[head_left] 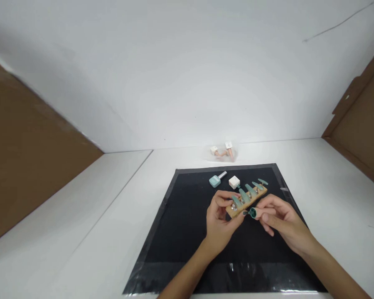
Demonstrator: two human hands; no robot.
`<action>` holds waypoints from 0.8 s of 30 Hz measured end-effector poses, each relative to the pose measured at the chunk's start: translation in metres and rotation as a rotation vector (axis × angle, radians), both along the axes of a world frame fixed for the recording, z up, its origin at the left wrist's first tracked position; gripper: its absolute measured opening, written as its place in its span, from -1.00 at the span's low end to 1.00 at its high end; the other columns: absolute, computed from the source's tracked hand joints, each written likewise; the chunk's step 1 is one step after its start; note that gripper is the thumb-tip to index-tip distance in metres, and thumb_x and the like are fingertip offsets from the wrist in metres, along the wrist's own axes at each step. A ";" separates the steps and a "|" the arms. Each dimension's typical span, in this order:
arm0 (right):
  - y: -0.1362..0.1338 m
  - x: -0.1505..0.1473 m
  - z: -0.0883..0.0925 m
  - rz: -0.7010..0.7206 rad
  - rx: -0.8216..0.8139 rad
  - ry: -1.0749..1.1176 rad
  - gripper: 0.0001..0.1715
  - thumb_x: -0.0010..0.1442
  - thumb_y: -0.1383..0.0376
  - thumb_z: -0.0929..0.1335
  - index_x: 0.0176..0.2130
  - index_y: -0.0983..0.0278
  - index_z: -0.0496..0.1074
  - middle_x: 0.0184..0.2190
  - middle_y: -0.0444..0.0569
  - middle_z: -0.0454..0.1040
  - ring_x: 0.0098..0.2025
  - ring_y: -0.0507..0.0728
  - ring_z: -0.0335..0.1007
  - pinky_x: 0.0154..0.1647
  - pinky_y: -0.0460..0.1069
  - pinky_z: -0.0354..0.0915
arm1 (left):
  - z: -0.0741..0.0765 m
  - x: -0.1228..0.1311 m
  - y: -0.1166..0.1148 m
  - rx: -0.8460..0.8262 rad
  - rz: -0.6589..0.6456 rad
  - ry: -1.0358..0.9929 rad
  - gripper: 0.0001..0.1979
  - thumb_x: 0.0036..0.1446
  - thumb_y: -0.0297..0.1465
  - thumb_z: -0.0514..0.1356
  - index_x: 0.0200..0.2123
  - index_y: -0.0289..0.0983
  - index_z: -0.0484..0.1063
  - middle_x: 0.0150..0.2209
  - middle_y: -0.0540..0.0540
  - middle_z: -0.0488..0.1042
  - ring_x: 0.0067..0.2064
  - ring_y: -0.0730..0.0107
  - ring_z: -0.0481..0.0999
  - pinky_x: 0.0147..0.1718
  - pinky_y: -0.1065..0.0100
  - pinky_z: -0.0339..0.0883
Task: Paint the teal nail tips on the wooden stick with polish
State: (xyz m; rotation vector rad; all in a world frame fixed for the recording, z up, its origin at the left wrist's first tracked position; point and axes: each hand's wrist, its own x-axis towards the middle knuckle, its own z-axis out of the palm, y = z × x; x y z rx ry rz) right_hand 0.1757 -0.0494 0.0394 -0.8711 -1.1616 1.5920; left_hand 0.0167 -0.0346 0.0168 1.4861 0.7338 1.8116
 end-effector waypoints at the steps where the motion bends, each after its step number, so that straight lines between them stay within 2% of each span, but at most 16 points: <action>1: 0.000 0.001 0.000 -0.025 0.035 -0.024 -0.74 0.00 0.13 0.46 -0.36 0.23 0.45 -0.57 -0.14 0.42 -0.66 -0.05 0.18 -0.71 -0.15 0.13 | 0.000 0.000 0.000 -0.043 0.000 -0.011 -0.73 -0.07 -0.40 0.31 -0.41 -0.22 0.22 -0.33 0.01 0.38 -0.26 0.42 0.50 -0.33 0.40 0.41; 3: -0.002 0.003 0.002 -0.133 0.164 -0.098 -0.79 0.03 0.14 0.44 -0.37 0.22 0.46 -0.56 -0.13 0.40 -0.64 -0.03 0.20 -0.70 -0.13 0.15 | 0.001 -0.002 0.001 -0.144 -0.007 -0.038 -0.71 -0.11 -0.37 0.34 -0.42 -0.24 0.24 -0.35 0.01 0.35 -0.31 0.45 0.49 -0.37 0.43 0.39; 6: -0.005 0.006 0.007 -0.384 0.464 -0.250 -0.95 0.09 0.28 0.41 -0.35 0.19 0.46 -0.49 -0.09 0.42 -0.53 0.04 0.31 -0.60 -0.08 0.23 | 0.000 -0.004 0.003 -0.263 -0.047 -0.081 -0.70 -0.15 -0.33 0.36 -0.41 -0.25 0.29 -0.36 0.01 0.35 -0.36 0.50 0.46 -0.41 0.47 0.37; 9: -0.007 0.008 0.010 -0.525 0.735 -0.377 -0.83 0.09 0.43 0.37 -0.30 0.17 0.43 -0.48 -0.06 0.42 -0.44 0.11 0.35 -0.51 -0.02 0.27 | -0.001 -0.006 0.003 -0.325 -0.097 -0.088 -0.68 -0.20 -0.30 0.38 -0.39 -0.25 0.33 -0.35 -0.01 0.39 -0.34 0.46 0.48 -0.39 0.44 0.39; 11: -0.007 0.008 0.011 -0.535 0.849 -0.446 -0.76 0.08 0.48 0.35 -0.27 0.17 0.42 -0.48 -0.05 0.42 -0.45 0.12 0.34 -0.51 0.00 0.28 | -0.002 -0.006 0.002 -0.339 -0.131 -0.082 -0.68 -0.21 -0.32 0.38 -0.38 -0.25 0.35 -0.34 -0.02 0.41 -0.31 0.42 0.50 -0.37 0.42 0.41; 15: -0.005 0.006 0.012 -0.471 0.992 -0.548 -0.67 0.05 0.54 0.34 -0.24 0.16 0.42 -0.48 -0.08 0.39 -0.46 0.10 0.32 -0.50 0.00 0.27 | -0.002 -0.005 0.001 -0.339 -0.203 -0.099 -0.71 -0.19 -0.39 0.38 -0.37 -0.25 0.37 -0.31 -0.04 0.44 -0.21 0.31 0.54 -0.27 0.34 0.44; 18: -0.003 0.004 0.016 -0.498 1.091 -0.607 -0.60 0.02 0.59 0.33 -0.22 0.15 0.43 -0.50 -0.11 0.37 -0.48 0.08 0.30 -0.49 -0.01 0.25 | 0.001 -0.004 0.002 -0.317 -0.218 -0.134 -0.72 -0.19 -0.43 0.38 -0.37 -0.24 0.37 -0.30 -0.04 0.47 -0.16 0.27 0.55 -0.24 0.32 0.46; 21: -0.002 0.004 0.019 -0.535 1.146 -0.651 -0.57 0.00 0.61 0.33 -0.23 0.15 0.43 -0.50 -0.11 0.36 -0.48 0.07 0.28 -0.48 -0.01 0.25 | 0.003 -0.003 0.004 -0.295 -0.199 -0.158 -0.72 -0.19 -0.43 0.38 -0.37 -0.25 0.38 -0.30 -0.04 0.48 -0.16 0.28 0.56 -0.23 0.32 0.46; 24: -0.002 0.005 0.019 -0.509 1.148 -0.669 -0.60 0.00 0.60 0.32 -0.26 0.14 0.44 -0.50 -0.11 0.36 -0.47 0.08 0.27 -0.49 0.00 0.24 | 0.004 -0.002 0.005 -0.292 -0.174 -0.150 -0.72 -0.19 -0.41 0.39 -0.38 -0.25 0.38 -0.30 -0.04 0.48 -0.17 0.26 0.56 -0.22 0.28 0.46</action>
